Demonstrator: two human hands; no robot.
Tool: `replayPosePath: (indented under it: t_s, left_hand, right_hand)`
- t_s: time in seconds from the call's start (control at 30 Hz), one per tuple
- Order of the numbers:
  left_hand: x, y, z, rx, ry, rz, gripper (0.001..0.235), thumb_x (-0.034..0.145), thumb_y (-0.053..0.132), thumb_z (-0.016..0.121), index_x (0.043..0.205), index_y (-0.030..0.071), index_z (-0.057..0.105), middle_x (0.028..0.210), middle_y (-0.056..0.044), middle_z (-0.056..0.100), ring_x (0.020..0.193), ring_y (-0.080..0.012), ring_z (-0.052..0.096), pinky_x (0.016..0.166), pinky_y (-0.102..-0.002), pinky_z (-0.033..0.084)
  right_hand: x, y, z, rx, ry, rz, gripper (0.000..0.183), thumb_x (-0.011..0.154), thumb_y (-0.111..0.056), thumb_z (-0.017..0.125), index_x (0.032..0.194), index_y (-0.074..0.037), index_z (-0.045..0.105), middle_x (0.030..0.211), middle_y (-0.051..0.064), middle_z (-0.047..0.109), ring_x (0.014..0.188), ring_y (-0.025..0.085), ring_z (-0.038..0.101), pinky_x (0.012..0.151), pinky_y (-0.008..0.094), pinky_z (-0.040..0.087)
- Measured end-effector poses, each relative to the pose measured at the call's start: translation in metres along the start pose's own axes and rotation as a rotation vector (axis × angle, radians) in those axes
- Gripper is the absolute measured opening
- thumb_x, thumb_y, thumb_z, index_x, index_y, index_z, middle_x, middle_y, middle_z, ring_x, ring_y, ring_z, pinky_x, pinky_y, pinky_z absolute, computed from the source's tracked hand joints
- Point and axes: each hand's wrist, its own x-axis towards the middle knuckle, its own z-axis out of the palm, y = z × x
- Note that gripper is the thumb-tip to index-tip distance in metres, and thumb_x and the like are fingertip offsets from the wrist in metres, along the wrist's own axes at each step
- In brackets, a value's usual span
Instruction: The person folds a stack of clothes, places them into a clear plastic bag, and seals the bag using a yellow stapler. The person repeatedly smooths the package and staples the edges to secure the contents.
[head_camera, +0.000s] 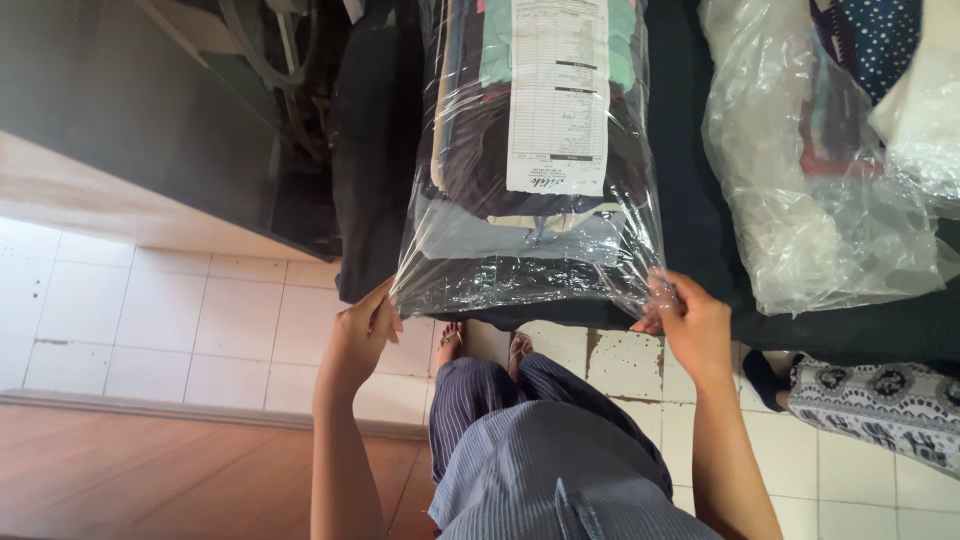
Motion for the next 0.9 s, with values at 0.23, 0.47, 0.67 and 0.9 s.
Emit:
replayPosePath:
  t_s: [0.23, 0.47, 0.67, 0.9]
  left_hand:
    - [-0.021, 0.02, 0.01, 0.236, 0.185, 0.195, 0.075, 0.081, 0.024, 0.077, 0.148, 0.007, 0.049, 0.139, -0.02, 0.052, 0.121, -0.0356, 0.053, 0.095, -0.045, 0.048]
    - [0.02, 0.088, 0.022, 0.362, 0.298, 0.562, 0.091, 0.082, 0.041, 0.086, 0.16, 0.025, 0.042, 0.173, -0.008, 0.023, 0.162, -0.0362, 0.017, 0.128, -0.066, 0.019]
    - [0.111, 0.133, 0.066, 0.605, 0.252, 0.827, 0.108, 0.071, 0.074, 0.076, 0.157, 0.019, 0.042, 0.164, -0.019, 0.021, 0.151, -0.0474, 0.012, 0.116, -0.077, 0.009]
    - [0.162, 0.09, 0.081, 0.592, 0.425, 1.06, 0.098, 0.087, 0.072, 0.078, 0.162, 0.017, 0.045, 0.168, -0.016, 0.035, 0.156, -0.0399, 0.033, 0.126, -0.054, 0.032]
  right_hand:
    - [-0.002, 0.002, -0.034, -0.213, -0.292, -0.213, 0.098, 0.075, -0.012, 0.083, 0.157, -0.009, 0.03, 0.128, 0.022, 0.06, 0.104, 0.027, 0.064, 0.085, 0.038, 0.054]
    - [0.03, -0.053, -0.023, -0.215, -0.022, -0.444, 0.119, 0.076, -0.014, 0.089, 0.168, -0.01, 0.014, 0.171, 0.02, 0.033, 0.157, 0.034, 0.037, 0.122, 0.048, 0.036]
    - [0.077, -0.084, 0.038, -0.568, 0.176, -1.008, 0.1, 0.094, -0.04, 0.088, 0.168, -0.016, 0.025, 0.172, 0.022, 0.016, 0.158, 0.051, 0.013, 0.129, 0.063, 0.016]
    - [0.124, -0.047, 0.081, -0.709, 0.252, -0.992, 0.079, 0.096, -0.054, 0.082, 0.16, -0.022, 0.047, 0.172, 0.022, 0.021, 0.154, 0.05, 0.029, 0.122, 0.062, 0.03]
